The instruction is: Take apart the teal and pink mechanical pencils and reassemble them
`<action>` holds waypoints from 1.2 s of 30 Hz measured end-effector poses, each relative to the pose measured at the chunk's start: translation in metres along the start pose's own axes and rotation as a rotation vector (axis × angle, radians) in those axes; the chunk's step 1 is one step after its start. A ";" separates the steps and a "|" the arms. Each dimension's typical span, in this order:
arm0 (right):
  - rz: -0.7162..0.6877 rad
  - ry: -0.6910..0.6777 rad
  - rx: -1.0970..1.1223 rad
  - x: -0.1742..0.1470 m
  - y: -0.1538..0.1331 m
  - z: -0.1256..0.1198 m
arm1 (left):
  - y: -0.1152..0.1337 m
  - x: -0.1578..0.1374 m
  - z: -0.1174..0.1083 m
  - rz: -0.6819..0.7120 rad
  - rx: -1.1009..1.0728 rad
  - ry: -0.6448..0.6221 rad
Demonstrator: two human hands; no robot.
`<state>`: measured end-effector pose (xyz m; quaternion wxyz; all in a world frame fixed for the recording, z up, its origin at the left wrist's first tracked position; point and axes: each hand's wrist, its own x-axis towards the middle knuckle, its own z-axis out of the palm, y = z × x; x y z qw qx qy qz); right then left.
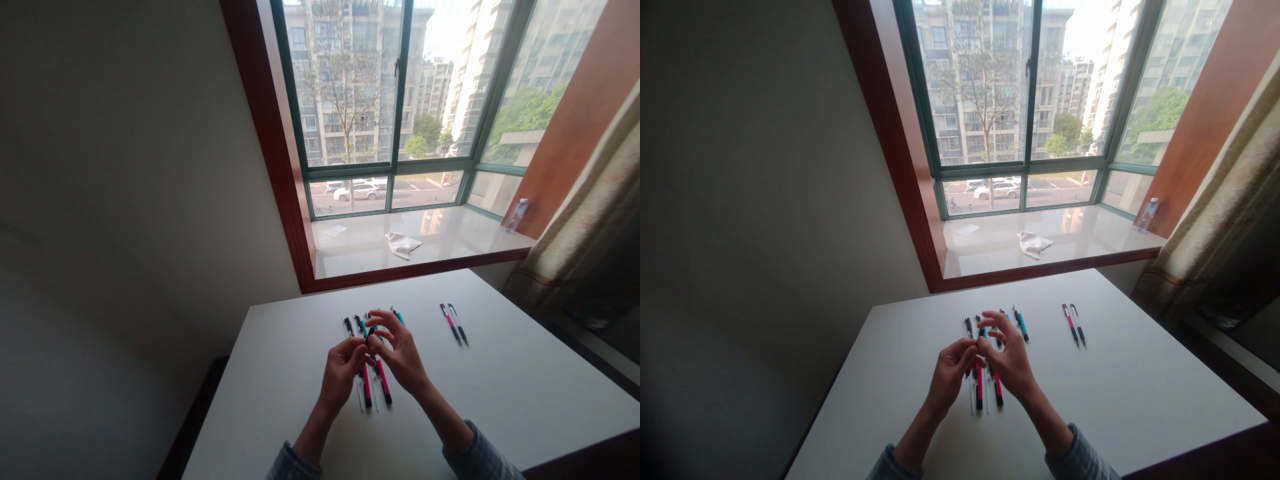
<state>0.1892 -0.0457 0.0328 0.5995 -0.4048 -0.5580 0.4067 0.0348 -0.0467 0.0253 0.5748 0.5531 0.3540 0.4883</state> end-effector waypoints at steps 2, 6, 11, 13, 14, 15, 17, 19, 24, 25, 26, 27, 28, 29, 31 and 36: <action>0.005 0.018 -0.031 0.001 -0.001 -0.001 | 0.000 0.000 0.000 -0.006 -0.007 0.003; 0.003 -0.049 0.017 0.001 -0.005 -0.003 | -0.001 0.000 0.000 -0.020 -0.028 0.021; 0.019 -0.009 0.000 0.001 -0.008 -0.005 | 0.000 0.001 0.002 -0.033 -0.045 0.025; 0.016 -0.030 0.028 0.001 -0.008 -0.006 | 0.001 0.002 0.003 -0.035 -0.052 0.013; 0.016 -0.036 0.030 0.001 -0.009 -0.006 | 0.001 0.002 0.003 -0.037 -0.053 0.006; 0.018 -0.033 0.020 0.002 -0.009 -0.007 | 0.001 0.001 0.003 -0.039 -0.053 0.000; 0.029 -0.016 -0.008 0.003 -0.009 -0.009 | 0.002 0.001 0.003 -0.039 -0.055 -0.007; 0.041 -0.034 0.002 0.004 -0.010 -0.010 | 0.002 0.001 0.003 -0.041 -0.059 -0.009; 0.034 -0.142 0.103 0.005 -0.013 -0.011 | 0.002 0.000 0.002 -0.047 -0.068 -0.026; 0.034 -0.143 0.090 0.005 -0.014 -0.010 | 0.003 0.000 0.002 -0.042 -0.071 -0.027; 0.034 -0.134 0.064 0.005 -0.014 -0.010 | 0.003 -0.001 0.002 -0.038 -0.073 -0.027; 0.035 -0.114 0.034 0.005 -0.014 -0.009 | 0.003 -0.001 0.002 -0.037 -0.076 -0.026; 0.036 -0.093 0.013 0.004 -0.013 -0.008 | 0.003 -0.001 0.001 -0.038 -0.077 -0.027; 0.040 -0.079 0.008 0.004 -0.013 -0.008 | 0.002 -0.001 0.001 -0.042 -0.078 -0.026; 0.052 -0.077 0.046 0.004 -0.013 -0.007 | 0.001 -0.001 0.000 -0.051 -0.086 -0.026; 0.068 -0.137 0.156 0.005 -0.019 -0.005 | -0.003 0.000 -0.003 -0.080 -0.183 -0.035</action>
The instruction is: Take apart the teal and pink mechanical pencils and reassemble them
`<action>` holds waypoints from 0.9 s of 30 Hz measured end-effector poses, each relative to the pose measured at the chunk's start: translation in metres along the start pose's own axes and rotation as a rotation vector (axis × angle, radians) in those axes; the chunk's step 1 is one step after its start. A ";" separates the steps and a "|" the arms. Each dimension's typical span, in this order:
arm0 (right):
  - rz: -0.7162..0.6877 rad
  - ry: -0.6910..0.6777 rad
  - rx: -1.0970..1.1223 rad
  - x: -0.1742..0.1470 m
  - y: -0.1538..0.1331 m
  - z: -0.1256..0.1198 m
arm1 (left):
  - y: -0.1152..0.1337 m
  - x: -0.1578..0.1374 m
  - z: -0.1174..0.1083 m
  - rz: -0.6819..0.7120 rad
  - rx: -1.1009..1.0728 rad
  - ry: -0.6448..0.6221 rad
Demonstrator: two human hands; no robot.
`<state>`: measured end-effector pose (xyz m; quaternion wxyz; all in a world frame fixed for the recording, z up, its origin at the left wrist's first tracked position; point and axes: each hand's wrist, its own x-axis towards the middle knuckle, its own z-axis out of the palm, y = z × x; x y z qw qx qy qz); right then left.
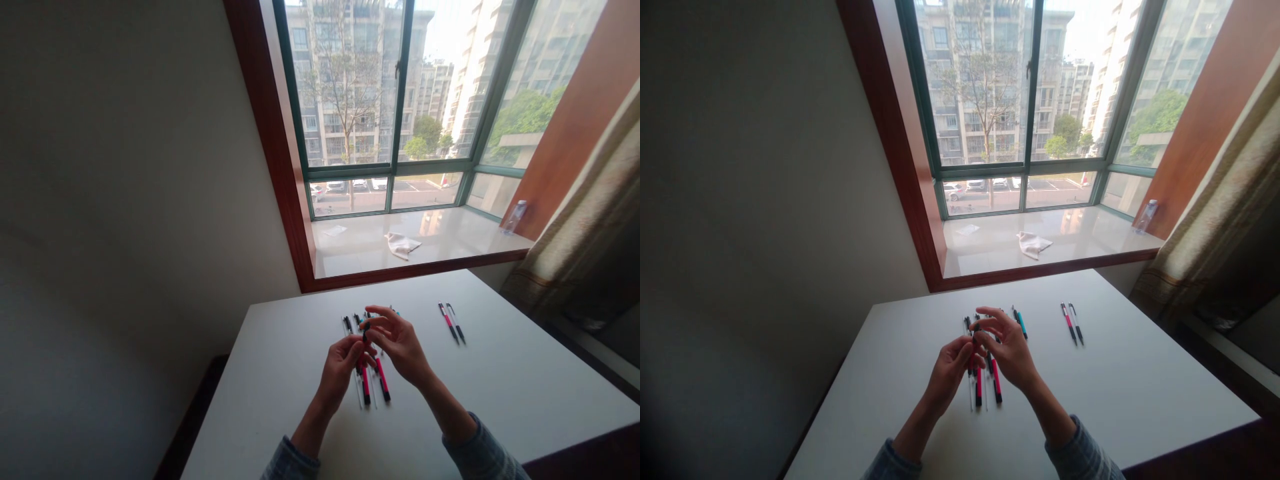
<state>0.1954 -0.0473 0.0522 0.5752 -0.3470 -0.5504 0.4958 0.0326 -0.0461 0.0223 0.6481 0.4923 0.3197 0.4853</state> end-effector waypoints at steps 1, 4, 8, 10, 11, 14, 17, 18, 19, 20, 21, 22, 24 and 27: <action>0.000 -0.017 0.009 0.000 -0.002 0.001 | 0.000 0.000 0.000 -0.009 -0.033 0.000; -0.007 -0.059 0.026 0.001 -0.006 0.004 | 0.001 -0.002 0.000 -0.046 -0.135 -0.011; -0.019 -0.084 0.031 0.001 -0.011 0.009 | 0.003 -0.005 0.000 -0.103 -0.262 -0.046; -0.017 -0.096 0.030 0.001 -0.013 0.011 | 0.003 -0.005 -0.001 -0.117 -0.305 -0.058; -0.011 -0.101 0.031 0.002 -0.013 0.011 | 0.002 -0.005 -0.002 -0.118 -0.316 -0.062; 0.001 -0.078 0.000 0.003 -0.010 0.013 | 0.001 -0.005 -0.003 -0.106 -0.312 -0.050; -0.027 0.035 -0.096 0.004 -0.005 0.015 | 0.002 -0.005 -0.003 -0.089 -0.301 -0.037; -0.035 0.063 -0.117 0.004 -0.005 0.016 | 0.003 -0.005 -0.003 -0.089 -0.304 -0.039; -0.036 0.076 -0.124 0.004 -0.004 0.016 | 0.004 -0.006 -0.003 -0.093 -0.308 -0.044; -0.032 0.075 -0.117 0.004 -0.004 0.016 | 0.005 -0.006 -0.002 -0.101 -0.313 -0.047; -0.027 0.068 -0.102 0.004 -0.005 0.016 | 0.005 -0.006 -0.002 -0.109 -0.317 -0.047; -0.025 0.066 -0.084 0.004 -0.006 0.016 | 0.005 -0.006 -0.002 -0.117 -0.321 -0.045; -0.030 0.081 -0.060 0.005 -0.009 0.015 | 0.005 -0.007 -0.001 -0.134 -0.326 -0.045; -0.061 0.122 -0.059 0.009 -0.017 0.015 | 0.003 -0.007 0.000 -0.142 -0.329 -0.062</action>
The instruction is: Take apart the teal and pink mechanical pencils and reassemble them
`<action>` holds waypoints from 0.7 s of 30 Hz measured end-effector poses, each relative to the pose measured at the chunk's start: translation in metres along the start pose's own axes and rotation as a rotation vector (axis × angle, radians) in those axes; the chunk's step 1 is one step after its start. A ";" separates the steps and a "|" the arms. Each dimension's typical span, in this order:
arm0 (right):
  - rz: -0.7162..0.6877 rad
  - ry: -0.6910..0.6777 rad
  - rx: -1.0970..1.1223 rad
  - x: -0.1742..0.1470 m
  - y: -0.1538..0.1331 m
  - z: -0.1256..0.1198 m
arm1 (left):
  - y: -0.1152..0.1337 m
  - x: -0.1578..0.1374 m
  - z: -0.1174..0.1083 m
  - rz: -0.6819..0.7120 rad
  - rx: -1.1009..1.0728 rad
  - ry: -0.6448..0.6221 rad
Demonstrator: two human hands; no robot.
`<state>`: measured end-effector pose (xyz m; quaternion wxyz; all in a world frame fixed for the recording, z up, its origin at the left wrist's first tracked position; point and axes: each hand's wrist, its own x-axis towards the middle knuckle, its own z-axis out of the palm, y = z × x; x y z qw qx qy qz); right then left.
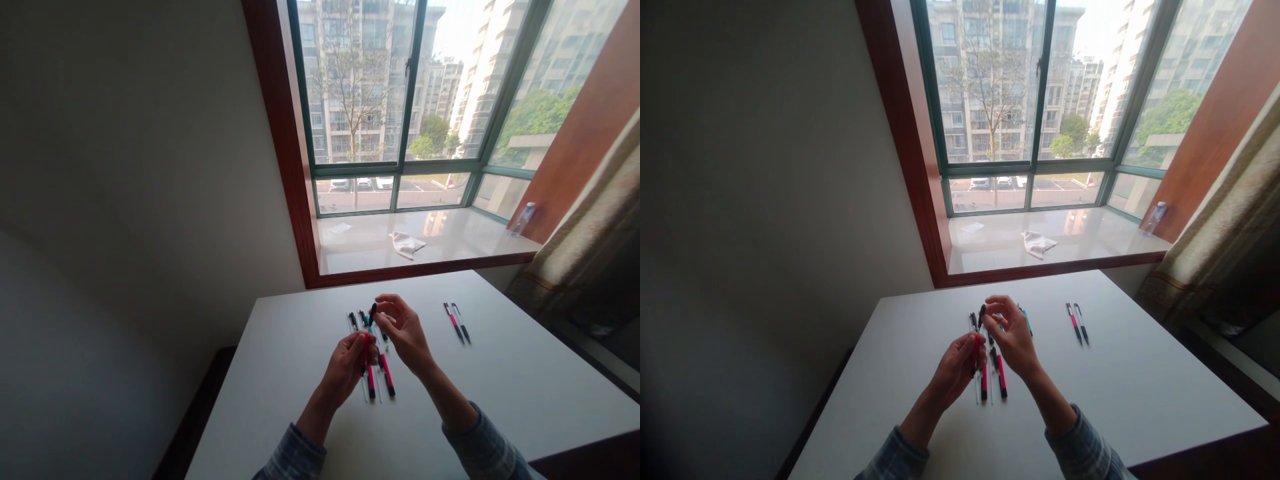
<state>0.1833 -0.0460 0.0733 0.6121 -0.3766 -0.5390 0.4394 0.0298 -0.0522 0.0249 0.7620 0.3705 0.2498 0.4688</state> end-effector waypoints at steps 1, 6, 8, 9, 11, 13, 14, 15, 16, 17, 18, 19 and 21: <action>-0.014 0.004 0.002 0.002 -0.004 0.000 | -0.001 0.000 0.000 0.002 0.004 -0.006; -0.087 0.028 0.005 0.014 -0.025 0.000 | -0.003 0.000 0.000 0.012 0.108 -0.028; -0.109 0.087 -0.019 0.017 -0.030 -0.005 | -0.003 0.000 -0.001 0.007 0.148 -0.025; -0.107 0.114 -0.043 0.017 -0.031 -0.010 | -0.003 0.000 -0.001 0.008 0.157 -0.019; -0.068 0.131 -0.130 0.012 -0.025 -0.022 | -0.001 0.000 -0.001 0.027 0.157 0.001; 0.015 0.075 -0.290 0.002 -0.011 -0.038 | 0.002 0.000 -0.001 0.055 0.142 0.029; 0.061 0.026 -0.397 -0.005 0.000 -0.046 | 0.004 0.001 0.000 0.068 0.133 0.043; 0.101 -0.014 -0.503 -0.013 0.011 -0.053 | 0.005 0.001 0.001 0.077 0.124 0.056; 0.138 -0.045 -0.585 -0.021 0.023 -0.059 | 0.007 0.001 0.001 0.082 0.117 0.066; 0.165 -0.063 -0.647 -0.029 0.035 -0.063 | 0.008 0.001 0.002 0.084 0.111 0.074; 0.184 -0.077 -0.696 -0.036 0.046 -0.067 | 0.008 0.002 0.003 0.086 0.105 0.081; 0.195 -0.088 -0.734 -0.042 0.056 -0.069 | 0.008 0.002 0.003 0.087 0.102 0.086; 0.196 -0.096 -0.777 -0.049 0.068 -0.071 | 0.008 0.002 0.003 0.086 0.101 0.091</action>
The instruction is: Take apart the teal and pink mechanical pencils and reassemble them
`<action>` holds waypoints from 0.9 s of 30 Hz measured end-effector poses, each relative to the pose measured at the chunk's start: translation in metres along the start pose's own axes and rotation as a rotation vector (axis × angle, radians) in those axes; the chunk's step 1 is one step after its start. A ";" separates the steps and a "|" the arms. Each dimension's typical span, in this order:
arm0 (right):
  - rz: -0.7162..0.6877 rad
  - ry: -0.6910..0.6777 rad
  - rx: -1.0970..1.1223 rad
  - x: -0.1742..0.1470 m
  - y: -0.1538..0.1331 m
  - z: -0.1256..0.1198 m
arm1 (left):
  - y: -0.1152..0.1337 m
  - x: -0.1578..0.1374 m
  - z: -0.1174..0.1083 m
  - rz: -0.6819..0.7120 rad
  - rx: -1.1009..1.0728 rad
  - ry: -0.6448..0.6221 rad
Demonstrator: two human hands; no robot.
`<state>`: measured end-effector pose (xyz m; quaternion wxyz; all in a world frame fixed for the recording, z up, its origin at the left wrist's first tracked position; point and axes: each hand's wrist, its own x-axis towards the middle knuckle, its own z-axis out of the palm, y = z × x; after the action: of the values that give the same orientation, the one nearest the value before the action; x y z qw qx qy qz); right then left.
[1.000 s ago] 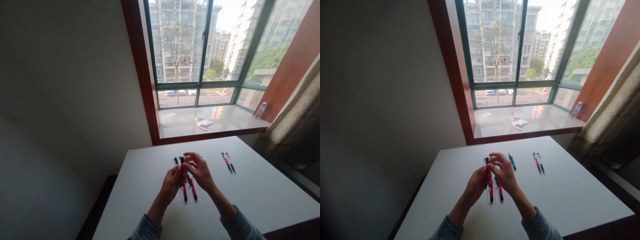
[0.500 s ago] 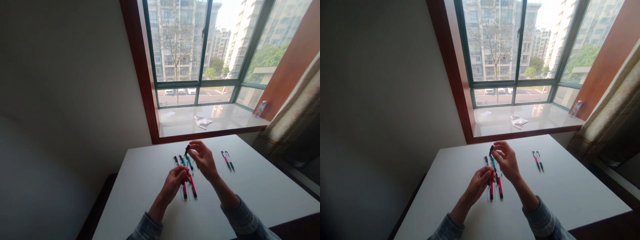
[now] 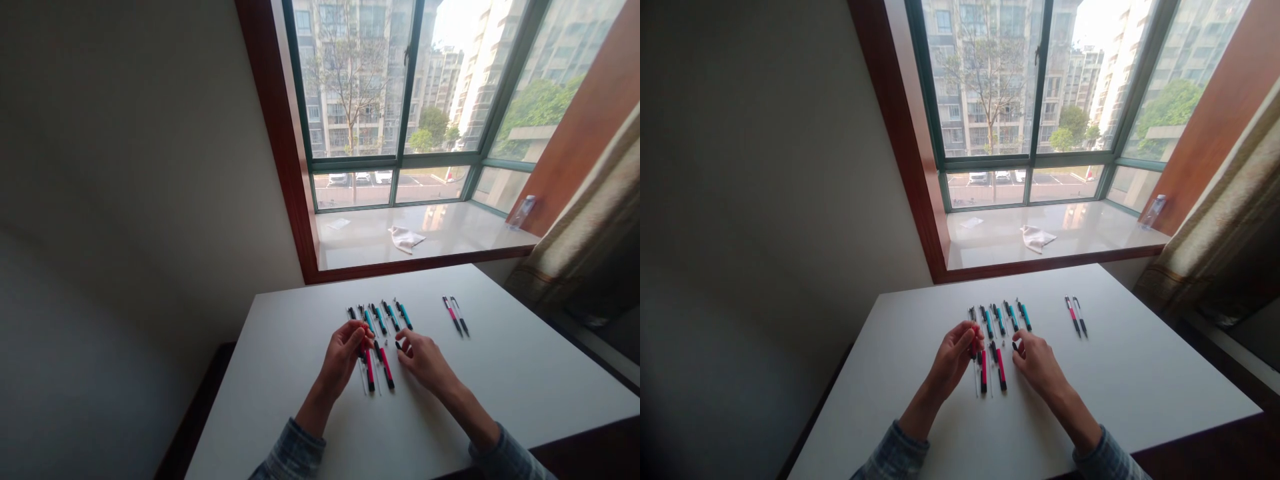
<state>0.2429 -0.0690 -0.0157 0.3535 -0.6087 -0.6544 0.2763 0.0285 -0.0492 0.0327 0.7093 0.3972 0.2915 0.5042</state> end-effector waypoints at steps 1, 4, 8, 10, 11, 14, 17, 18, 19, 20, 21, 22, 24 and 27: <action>-0.006 0.002 0.001 -0.001 0.002 0.001 | 0.000 0.000 0.000 0.000 0.002 0.001; -0.047 -0.049 0.101 -0.002 0.003 -0.007 | -0.001 0.000 -0.001 -0.003 0.009 0.005; -0.109 -0.245 0.249 0.001 0.007 -0.025 | -0.001 0.000 -0.001 -0.014 0.000 0.008; -0.118 -0.288 0.244 0.002 0.011 -0.029 | -0.001 0.001 -0.001 -0.013 -0.006 0.014; -0.120 -0.293 0.236 0.003 0.013 -0.029 | -0.002 0.001 -0.001 -0.011 -0.006 0.018; -0.128 -0.280 0.238 0.006 0.013 -0.024 | -0.003 0.002 -0.001 -0.007 0.007 0.023; -0.143 -0.273 0.254 0.008 0.008 -0.019 | -0.003 0.002 -0.001 -0.004 0.019 0.018; -0.146 -0.270 0.260 0.009 0.007 -0.017 | -0.003 0.002 -0.001 -0.003 0.020 0.016; -0.147 -0.265 0.269 0.009 0.005 -0.016 | -0.003 0.002 -0.001 -0.003 0.021 0.013; -0.144 -0.260 0.280 0.009 0.005 -0.016 | -0.003 0.003 -0.002 -0.002 0.020 0.012; -0.139 -0.255 0.293 0.010 0.004 -0.016 | -0.004 0.003 -0.002 0.000 0.020 0.010; -0.132 -0.252 0.304 0.010 0.005 -0.016 | -0.004 0.003 -0.002 0.001 0.019 0.009; -0.125 -0.258 0.309 0.010 0.006 -0.017 | -0.005 0.004 -0.003 0.000 0.017 0.005; -0.133 -0.276 0.277 0.009 0.006 -0.019 | -0.006 0.005 -0.003 -0.003 0.015 -0.003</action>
<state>0.2620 -0.0603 -0.0078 0.3581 -0.4661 -0.6912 0.4203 0.0300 -0.0450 0.0257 0.7075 0.4027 0.2950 0.5003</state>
